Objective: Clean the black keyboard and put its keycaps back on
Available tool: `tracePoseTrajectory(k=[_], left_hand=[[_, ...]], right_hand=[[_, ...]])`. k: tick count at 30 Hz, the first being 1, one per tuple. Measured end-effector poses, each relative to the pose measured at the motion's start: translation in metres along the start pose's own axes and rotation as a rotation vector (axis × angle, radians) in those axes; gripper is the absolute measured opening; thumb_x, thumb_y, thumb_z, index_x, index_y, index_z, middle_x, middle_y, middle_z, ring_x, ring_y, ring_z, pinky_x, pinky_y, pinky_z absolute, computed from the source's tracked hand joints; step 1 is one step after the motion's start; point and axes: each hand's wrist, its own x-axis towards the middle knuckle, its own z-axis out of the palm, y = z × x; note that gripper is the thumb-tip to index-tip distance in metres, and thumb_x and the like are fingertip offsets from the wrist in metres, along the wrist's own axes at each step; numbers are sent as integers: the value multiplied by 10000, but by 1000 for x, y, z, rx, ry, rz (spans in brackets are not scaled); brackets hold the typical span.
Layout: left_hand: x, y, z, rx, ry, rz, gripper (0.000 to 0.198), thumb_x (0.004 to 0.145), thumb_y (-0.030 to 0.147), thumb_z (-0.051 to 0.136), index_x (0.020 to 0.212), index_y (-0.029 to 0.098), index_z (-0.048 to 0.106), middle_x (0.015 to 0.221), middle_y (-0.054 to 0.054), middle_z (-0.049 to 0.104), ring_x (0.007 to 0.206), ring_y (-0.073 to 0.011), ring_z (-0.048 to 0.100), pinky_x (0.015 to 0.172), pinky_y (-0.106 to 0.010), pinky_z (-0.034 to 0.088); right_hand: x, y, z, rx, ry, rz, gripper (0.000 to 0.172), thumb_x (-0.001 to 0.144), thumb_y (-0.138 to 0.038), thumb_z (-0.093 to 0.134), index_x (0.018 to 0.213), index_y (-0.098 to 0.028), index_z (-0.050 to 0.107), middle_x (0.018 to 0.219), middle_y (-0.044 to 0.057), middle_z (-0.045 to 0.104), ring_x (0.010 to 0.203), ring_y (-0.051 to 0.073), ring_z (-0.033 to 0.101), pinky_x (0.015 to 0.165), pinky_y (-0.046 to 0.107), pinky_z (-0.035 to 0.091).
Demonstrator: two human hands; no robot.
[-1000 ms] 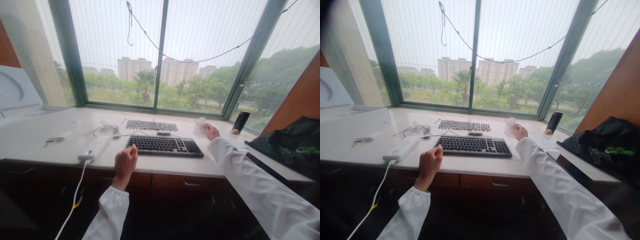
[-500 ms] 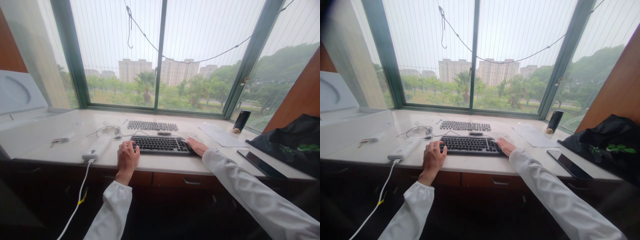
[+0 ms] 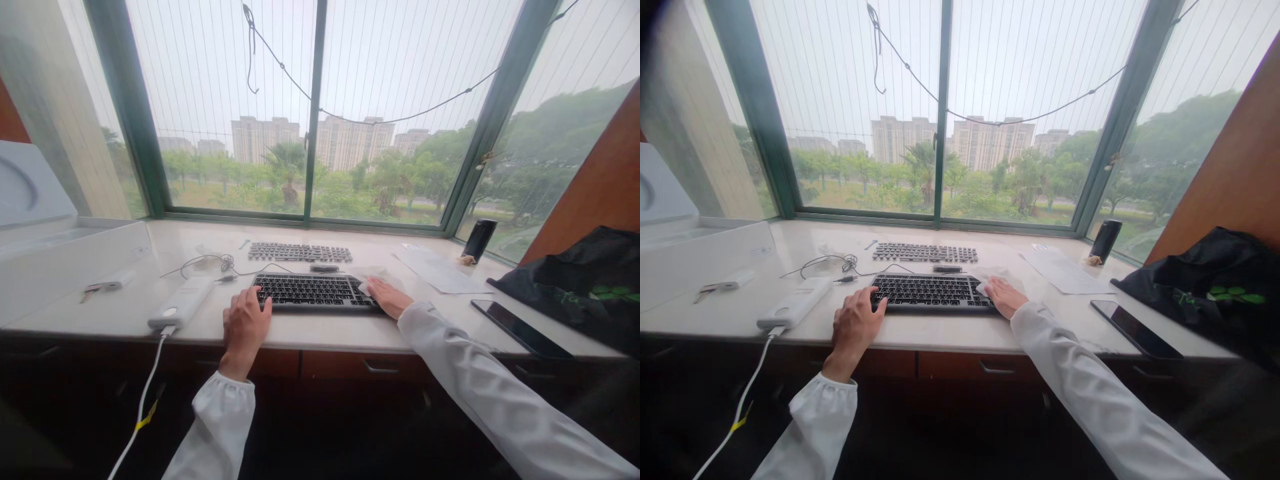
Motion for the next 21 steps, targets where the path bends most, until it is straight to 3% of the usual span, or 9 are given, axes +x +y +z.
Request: tracePoseTrajectory(k=[5,7,11,16,19,21], left_hand=[[0,1,0,-1,-4,-8,311,911,367,487,1157,197,573,1127,-83,658,1033,-268,562,793,-397,440],[0,1,0,-2,-6,-13,313,907,371,492,1156,202,574,1122,-81,658,1032,-268,560,796,-397,442],[1,2,1,3,-11,-20,315,905,382,490,1152,206,576,1109,-75,660,1021,-269,560,793,-399,449],[1,1,-1,-11,-18,-22,319,902,384,493,1154,204,571,1122,-75,658,1035,-267,563,795,-397,454],[1,0,-1,-21,-14,-29,309,903,386,495,1141,205,574,1110,-74,661,1025,-264,567,791,-395,452],[0,0,0,-20,-7,-29,303,902,382,501,1135,205,576,1105,-74,661,1024,-264,566,791,-395,449]], right_hand=[[-42,2,3,30,-49,-164,707,960,-609,189,1495,-174,345,1556,21,293,1448,262,235,1218,430,154],[-53,13,-1,-20,-28,-131,702,959,-609,174,1492,-190,356,1547,27,312,1441,269,255,1214,451,163],[-29,20,-6,-125,-28,-11,737,974,-546,126,1509,-62,279,1563,120,268,1458,262,188,1221,435,129],[11,-14,8,-135,-19,-4,727,983,-499,90,1516,-21,213,1589,148,157,1470,278,101,1209,495,105],[-8,-31,14,-120,-69,-94,731,973,-549,122,1519,-80,247,1592,83,170,1469,232,140,1216,415,145],[-31,-29,13,-103,-87,-147,734,964,-581,110,1529,-129,234,1592,45,166,1468,223,150,1217,406,149]])
